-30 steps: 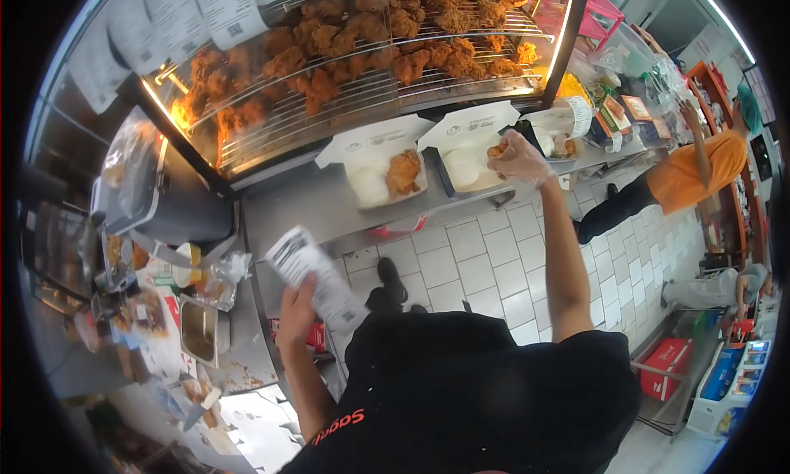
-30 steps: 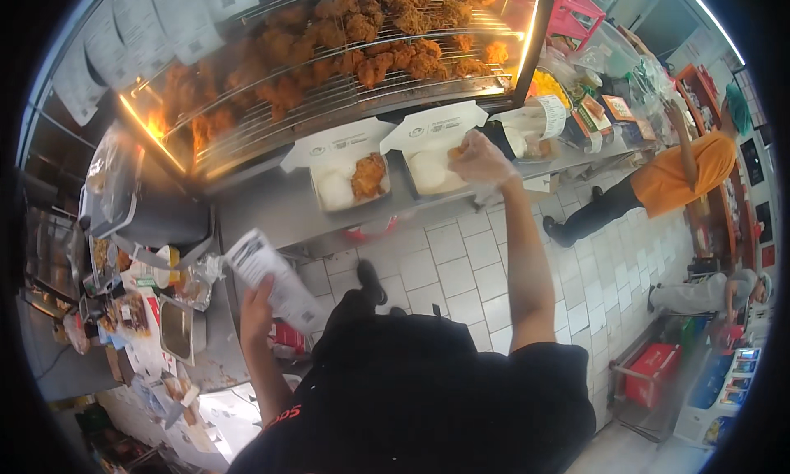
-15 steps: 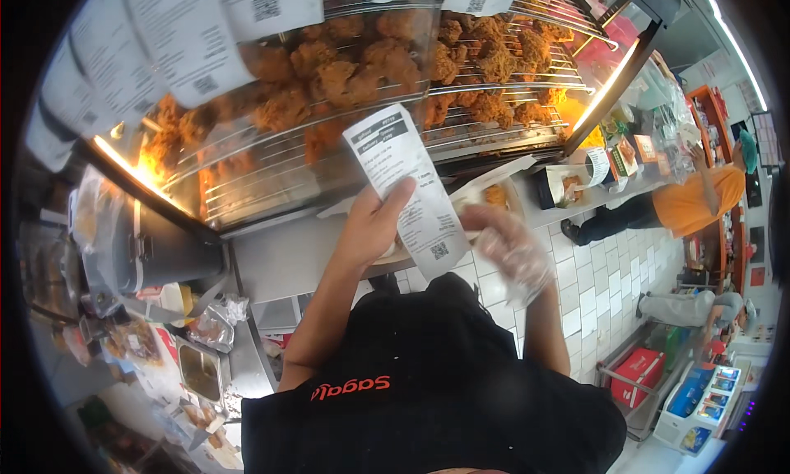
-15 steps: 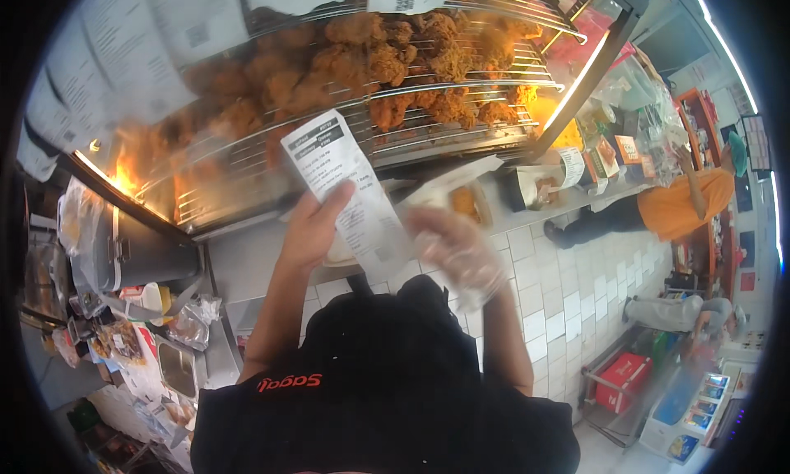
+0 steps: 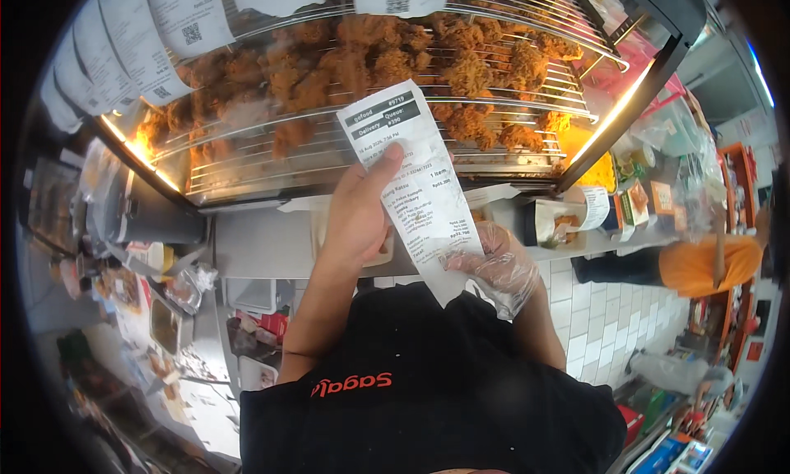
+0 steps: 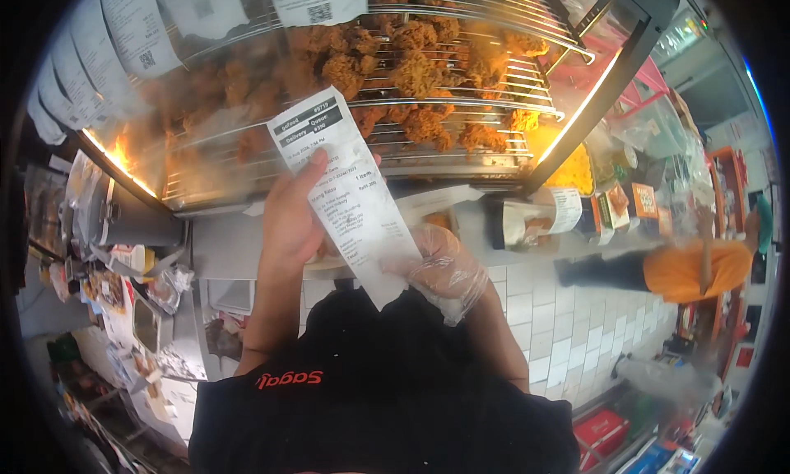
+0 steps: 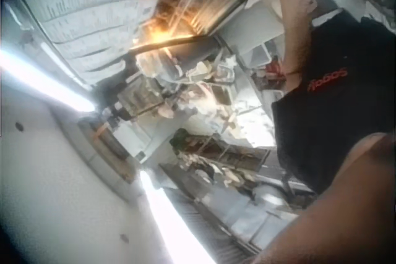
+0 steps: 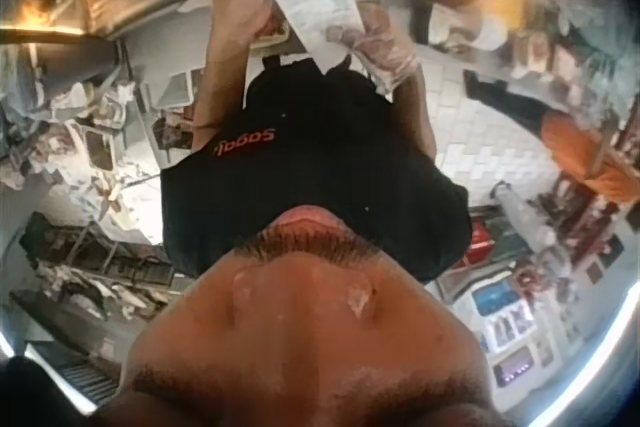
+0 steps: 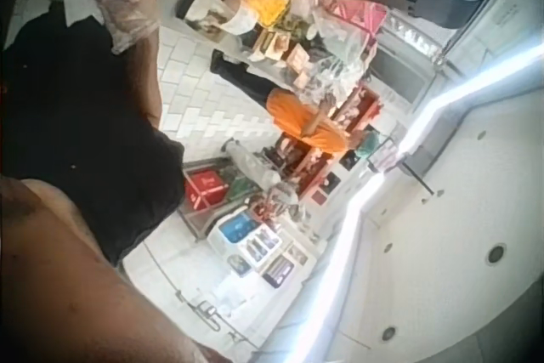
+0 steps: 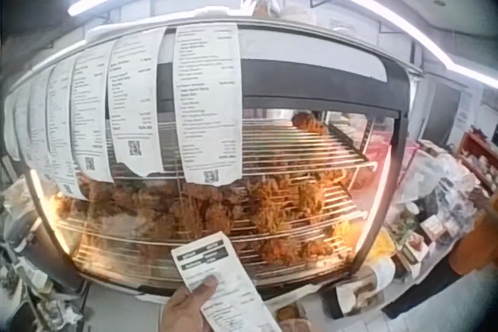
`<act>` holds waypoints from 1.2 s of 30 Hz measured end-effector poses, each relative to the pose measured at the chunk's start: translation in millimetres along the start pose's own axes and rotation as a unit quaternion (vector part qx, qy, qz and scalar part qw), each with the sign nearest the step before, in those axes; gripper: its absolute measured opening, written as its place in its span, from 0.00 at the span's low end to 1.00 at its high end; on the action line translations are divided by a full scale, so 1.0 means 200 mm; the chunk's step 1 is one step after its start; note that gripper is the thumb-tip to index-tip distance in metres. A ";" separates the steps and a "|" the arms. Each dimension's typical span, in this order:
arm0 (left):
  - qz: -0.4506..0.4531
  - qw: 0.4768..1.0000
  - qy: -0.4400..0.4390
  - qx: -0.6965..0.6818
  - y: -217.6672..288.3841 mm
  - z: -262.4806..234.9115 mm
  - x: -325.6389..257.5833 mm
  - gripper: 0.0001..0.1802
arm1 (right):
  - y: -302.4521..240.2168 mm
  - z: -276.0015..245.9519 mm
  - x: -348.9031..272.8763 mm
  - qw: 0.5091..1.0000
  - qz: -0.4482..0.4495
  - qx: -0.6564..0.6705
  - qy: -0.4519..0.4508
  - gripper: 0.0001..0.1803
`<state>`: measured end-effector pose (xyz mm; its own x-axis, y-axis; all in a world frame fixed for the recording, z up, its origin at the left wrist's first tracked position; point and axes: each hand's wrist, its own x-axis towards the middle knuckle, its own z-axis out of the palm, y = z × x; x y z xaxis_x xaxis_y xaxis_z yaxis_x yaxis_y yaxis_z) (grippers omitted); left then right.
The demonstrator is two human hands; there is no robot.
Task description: The person takes fried chicken from a heated display, cuts it into smaller pieces using a knife, places the chicken into cardboard food boxes along with portions of yellow rice, and folds the boxes closed.
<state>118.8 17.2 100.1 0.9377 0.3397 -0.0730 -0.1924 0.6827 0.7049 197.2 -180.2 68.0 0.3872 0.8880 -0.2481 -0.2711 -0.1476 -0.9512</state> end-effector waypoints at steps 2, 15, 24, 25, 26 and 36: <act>0.017 0.999 -0.030 0.011 -0.07 0.09 0.02 0.29 | -0.03 -0.13 -0.04 1.000 0.013 -0.016 -0.018 0.16; 0.037 0.961 -0.220 -0.164 -0.54 0.27 0.17 0.40 | -0.23 -0.66 -0.27 0.940 -0.102 -0.323 -0.049 0.23; 0.015 0.997 -0.075 0.006 -0.64 0.24 0.17 0.40 | -0.28 -1.77 -0.55 0.901 -0.064 -0.255 0.346 0.11; 0.026 0.997 -0.073 0.019 -0.66 0.23 0.18 0.40 | -0.32 -1.89 -0.48 0.832 -0.142 -0.447 0.297 0.10; 0.040 0.997 -0.063 0.029 -0.70 0.24 0.19 0.40 | -0.35 -1.99 -0.41 0.721 -0.215 -0.617 0.228 0.09; 0.185 0.974 0.009 -0.127 -1.12 0.82 0.50 0.57 | 0.23 -2.41 0.30 0.640 0.084 -0.763 -0.041 0.20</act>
<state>303.3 -208.8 50.8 0.7852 0.6034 0.1395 -0.5845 0.6476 0.4889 633.0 -344.3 -78.7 0.4007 0.8145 -0.4195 0.8972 -0.4415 -0.0002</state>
